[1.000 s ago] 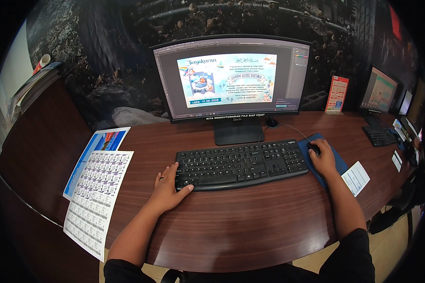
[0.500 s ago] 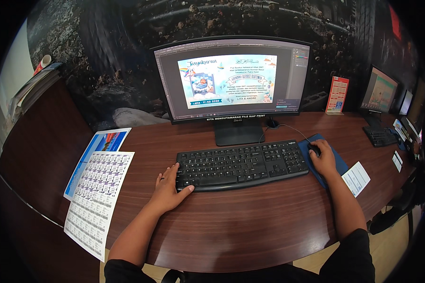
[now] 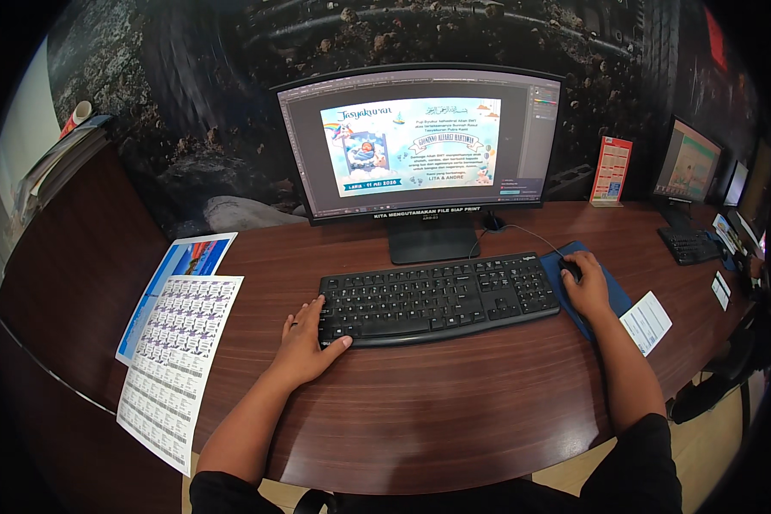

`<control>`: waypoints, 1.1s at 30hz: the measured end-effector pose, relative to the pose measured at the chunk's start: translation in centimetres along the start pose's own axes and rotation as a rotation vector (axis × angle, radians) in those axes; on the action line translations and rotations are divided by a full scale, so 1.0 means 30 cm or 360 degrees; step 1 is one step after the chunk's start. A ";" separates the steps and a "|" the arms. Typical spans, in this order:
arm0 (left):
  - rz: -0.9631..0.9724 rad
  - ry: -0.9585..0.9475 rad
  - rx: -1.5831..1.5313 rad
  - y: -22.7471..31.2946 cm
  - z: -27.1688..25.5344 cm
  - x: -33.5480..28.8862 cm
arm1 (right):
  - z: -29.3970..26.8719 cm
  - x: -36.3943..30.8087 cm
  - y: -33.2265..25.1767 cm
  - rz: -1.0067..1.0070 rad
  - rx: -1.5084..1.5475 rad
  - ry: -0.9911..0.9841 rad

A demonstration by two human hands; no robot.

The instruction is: Using graphic design software on a computer to edit a food advertisement and an event flyer.

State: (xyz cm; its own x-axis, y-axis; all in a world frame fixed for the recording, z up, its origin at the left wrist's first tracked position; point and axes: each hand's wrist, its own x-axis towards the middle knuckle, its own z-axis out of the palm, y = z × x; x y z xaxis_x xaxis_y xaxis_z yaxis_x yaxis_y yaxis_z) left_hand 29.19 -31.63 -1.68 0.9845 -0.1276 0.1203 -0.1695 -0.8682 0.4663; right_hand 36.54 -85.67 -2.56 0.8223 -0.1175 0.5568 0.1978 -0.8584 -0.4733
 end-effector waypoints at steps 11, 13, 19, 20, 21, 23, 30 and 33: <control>0.0005 0.0001 -0.0018 -0.003 0.003 -0.001 | -0.002 -0.003 0.000 -0.0017 -0.0008 0.0018; 0.0007 0.0003 -0.0024 -0.004 0.003 -0.001 | -0.003 -0.005 -0.012 -0.0017 -0.0024 0.0042; 0.0004 0.0011 -0.0033 0.000 0.004 0.001 | -0.004 -0.001 0.005 0.0007 -0.0029 0.0035; 0.0001 0.0011 -0.0026 0.001 0.004 0.001 | -0.002 0.001 0.013 -0.0023 -0.0011 0.0019; -0.0002 0.0010 -0.0019 0.000 0.003 0.000 | 0.001 0.002 0.019 -0.0053 0.0006 0.0004; 0.0002 0.0016 -0.0017 -0.004 0.005 -0.001 | 0.007 0.003 0.026 -0.0077 0.0028 -0.0017; -0.0002 0.0018 -0.0008 -0.002 0.002 -0.004 | -0.003 0.001 0.005 -0.0108 0.0114 -0.0085; 0.0005 0.0023 -0.0013 -0.005 0.006 -0.001 | -0.013 0.004 -0.008 -0.0053 0.0127 -0.0126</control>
State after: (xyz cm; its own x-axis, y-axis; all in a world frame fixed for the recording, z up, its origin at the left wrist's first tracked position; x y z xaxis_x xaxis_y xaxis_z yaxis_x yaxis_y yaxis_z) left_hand 29.19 -31.57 -1.91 0.9832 -0.1232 0.1347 -0.1731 -0.8638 0.4732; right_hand 36.39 -85.67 -2.10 0.8536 -0.0469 0.5188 0.2651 -0.8182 -0.5101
